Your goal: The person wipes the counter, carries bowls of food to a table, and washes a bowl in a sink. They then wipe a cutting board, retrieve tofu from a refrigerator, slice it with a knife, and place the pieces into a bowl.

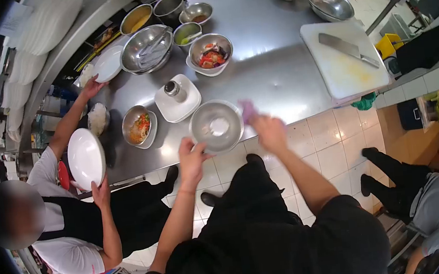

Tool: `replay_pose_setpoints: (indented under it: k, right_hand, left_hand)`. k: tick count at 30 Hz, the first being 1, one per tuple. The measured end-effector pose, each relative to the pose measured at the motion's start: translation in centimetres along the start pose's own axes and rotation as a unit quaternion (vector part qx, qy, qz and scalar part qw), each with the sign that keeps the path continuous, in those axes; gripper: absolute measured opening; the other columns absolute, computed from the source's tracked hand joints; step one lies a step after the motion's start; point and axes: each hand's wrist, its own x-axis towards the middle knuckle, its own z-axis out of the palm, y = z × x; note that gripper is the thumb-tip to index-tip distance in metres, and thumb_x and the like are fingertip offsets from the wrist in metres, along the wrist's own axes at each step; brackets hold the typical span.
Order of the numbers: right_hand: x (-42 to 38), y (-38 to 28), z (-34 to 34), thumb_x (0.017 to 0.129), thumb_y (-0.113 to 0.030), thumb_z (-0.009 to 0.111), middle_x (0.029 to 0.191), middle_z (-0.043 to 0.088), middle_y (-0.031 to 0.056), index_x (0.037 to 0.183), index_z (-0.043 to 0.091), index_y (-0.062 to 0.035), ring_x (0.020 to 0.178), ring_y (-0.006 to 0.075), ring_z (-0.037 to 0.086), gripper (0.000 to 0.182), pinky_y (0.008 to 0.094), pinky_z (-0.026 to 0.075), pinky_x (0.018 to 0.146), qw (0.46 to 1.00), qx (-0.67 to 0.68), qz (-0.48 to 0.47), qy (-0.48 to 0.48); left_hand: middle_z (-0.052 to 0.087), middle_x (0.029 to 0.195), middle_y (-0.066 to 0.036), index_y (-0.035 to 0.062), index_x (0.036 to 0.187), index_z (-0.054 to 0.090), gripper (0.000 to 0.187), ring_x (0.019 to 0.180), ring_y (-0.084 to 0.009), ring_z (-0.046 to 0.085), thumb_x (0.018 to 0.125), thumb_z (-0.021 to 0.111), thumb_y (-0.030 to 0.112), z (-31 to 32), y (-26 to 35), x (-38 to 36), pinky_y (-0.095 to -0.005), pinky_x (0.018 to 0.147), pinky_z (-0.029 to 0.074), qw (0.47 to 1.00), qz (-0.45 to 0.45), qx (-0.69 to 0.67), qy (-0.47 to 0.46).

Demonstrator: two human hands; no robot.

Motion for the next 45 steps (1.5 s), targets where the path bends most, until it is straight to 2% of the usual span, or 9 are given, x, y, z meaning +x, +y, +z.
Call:
replay_pose_setpoints:
  k: [9,11,14,16,20,22,27,34,45]
  right_hand:
    - [6.1,-5.6,-6.0,0.083,-0.005,0.044,0.105,0.066,0.0133,0.104,0.066,-0.0080,0.101,0.0328,0.058,0.030,0.0412,0.040,0.087,0.928,0.337,-0.158,0.017]
    - [7.3,1.2,-3.1,0.085,-0.004,0.046,0.112,0.063,0.0187,0.111,0.064,-0.0065,0.107,0.0350,0.056,0.031,0.0430,0.041,0.091,0.984,0.117,-0.064,0.117]
    - [9.5,2.6,-6.5,0.085,-0.016,0.055,0.131,0.055,0.0045,0.130,0.054,-0.0185,0.119,0.0317,0.050,0.045,0.0580,0.040,0.089,0.984,-0.117,0.096,-0.092]
    - [9.2,4.7,-4.7,0.089,-0.024,0.053,0.134,0.052,0.0034,0.125,0.057,-0.0166,0.125,0.0300,0.045,0.038,0.0542,0.038,0.095,0.978,-0.155,0.123,0.060]
    - [8.6,1.4,-2.3,0.092,-0.018,0.052,0.113,0.061,0.0231,0.118,0.060,-0.0010,0.101,0.0399,0.059,0.032,0.0487,0.048,0.084,0.956,0.038,-0.230,0.179]
    - [5.2,-3.9,2.6,0.088,-0.009,0.051,0.091,0.063,0.0282,0.102,0.062,0.0053,0.086,0.0471,0.059,0.022,0.0490,0.048,0.081,0.986,0.045,-0.156,-0.025]
    - [-13.3,-29.8,5.6,0.087,-0.015,0.056,0.087,0.067,0.0233,0.099,0.065,0.0035,0.084,0.0355,0.067,0.024,0.0400,0.050,0.075,0.813,0.129,-0.470,-0.318]
    - [-52.9,-65.3,0.6,0.093,-0.018,0.057,0.101,0.067,0.0224,0.106,0.064,0.0019,0.093,0.0398,0.063,0.025,0.0408,0.049,0.083,0.392,0.153,-0.765,-0.487]
    - [-106.6,-82.0,-0.9,0.097,-0.045,0.038,0.150,0.028,0.0264,0.144,0.025,0.0072,0.141,0.0389,0.023,0.072,0.0500,0.017,0.115,0.319,0.213,-0.884,-0.267]
  left_hand:
    - [0.059,0.087,-0.009,0.0034,0.093,0.050,0.018,0.081,-0.0209,0.065,0.079,0.057,-0.005,-17.3,-2.0,-12.9,-0.0369,0.054,0.062,0.986,-0.061,-0.017,0.152]
    - [0.057,0.084,-0.009,0.0047,0.089,0.047,0.019,0.076,-0.0216,0.064,0.078,0.059,-0.005,-17.3,-3.9,-14.7,-0.0389,0.052,0.061,0.976,-0.069,-0.055,0.200]
    - [0.054,0.081,-0.008,0.0058,0.088,0.044,0.021,0.068,-0.0224,0.064,0.078,0.060,-0.004,-16.8,-6.7,-17.4,-0.0412,0.051,0.061,0.967,-0.072,-0.099,0.222]
    - [0.053,0.079,-0.008,0.0057,0.088,0.044,0.020,0.065,-0.0228,0.064,0.078,0.060,-0.002,-16.1,-8.8,-19.7,-0.0410,0.050,0.061,0.965,-0.058,-0.091,0.238]
    - [0.052,0.075,-0.007,0.0064,0.083,0.044,0.018,0.061,-0.0219,0.064,0.078,0.060,0.000,-17.6,-12.2,-27.6,-0.0384,0.046,0.059,0.927,0.044,-0.153,0.338]
    - [0.051,0.072,-0.006,0.0066,0.078,0.043,0.017,0.057,-0.0211,0.063,0.079,0.059,0.001,-19.7,-14.9,-34.4,-0.0367,0.043,0.058,0.910,0.053,-0.148,0.383]
    - [0.049,0.069,-0.005,0.0070,0.076,0.042,0.017,0.055,-0.0195,0.062,0.078,0.058,0.001,-24.0,-24.2,-56.7,-0.0366,0.043,0.058,0.709,0.167,-0.273,0.629]
    - [0.046,0.068,-0.005,0.0042,0.071,0.041,0.017,0.055,-0.0178,0.056,0.077,0.055,-0.002,-11.0,-41.5,-98.4,-0.0377,0.044,0.060,0.105,0.158,-0.303,0.934]
    - [0.046,0.082,-0.006,0.0055,0.080,0.039,0.023,0.075,-0.0228,0.060,0.078,0.059,-0.005,-6.5,-59.0,-113.2,-0.0416,0.064,0.063,-0.012,0.024,-0.412,0.911]
